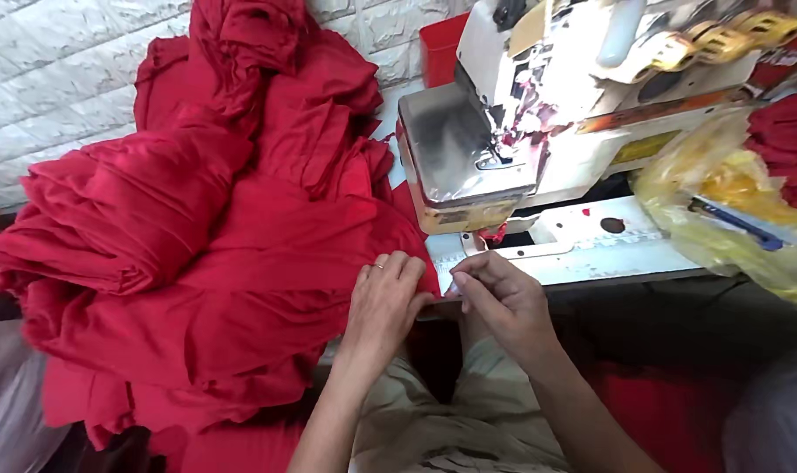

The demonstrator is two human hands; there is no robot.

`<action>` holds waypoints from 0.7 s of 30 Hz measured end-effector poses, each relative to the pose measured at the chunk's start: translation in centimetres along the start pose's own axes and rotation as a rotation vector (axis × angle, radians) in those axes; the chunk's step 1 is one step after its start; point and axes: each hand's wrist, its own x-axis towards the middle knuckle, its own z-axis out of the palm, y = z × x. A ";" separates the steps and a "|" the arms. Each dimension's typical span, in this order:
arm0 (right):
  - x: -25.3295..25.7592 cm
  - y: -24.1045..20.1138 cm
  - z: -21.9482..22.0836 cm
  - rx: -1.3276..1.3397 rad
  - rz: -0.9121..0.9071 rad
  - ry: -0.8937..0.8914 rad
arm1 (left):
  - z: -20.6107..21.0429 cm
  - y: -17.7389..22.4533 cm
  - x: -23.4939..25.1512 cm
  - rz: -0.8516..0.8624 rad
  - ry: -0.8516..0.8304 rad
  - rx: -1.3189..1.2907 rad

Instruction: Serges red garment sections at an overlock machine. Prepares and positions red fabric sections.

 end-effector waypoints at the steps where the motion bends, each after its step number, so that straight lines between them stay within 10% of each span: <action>1: -0.3 -0.1 0.1 -0.007 -0.005 -0.012 | 0.5 0.1 0.0 -0.035 0.015 -0.015; 8: -0.8 0.1 0.8 -0.105 -0.008 0.020 | 0.0 1.0 0.8 -0.449 0.163 -1.037; 21: 0.1 -1.0 0.2 0.140 0.134 0.093 | 0.8 2.3 0.9 -0.452 0.245 -1.197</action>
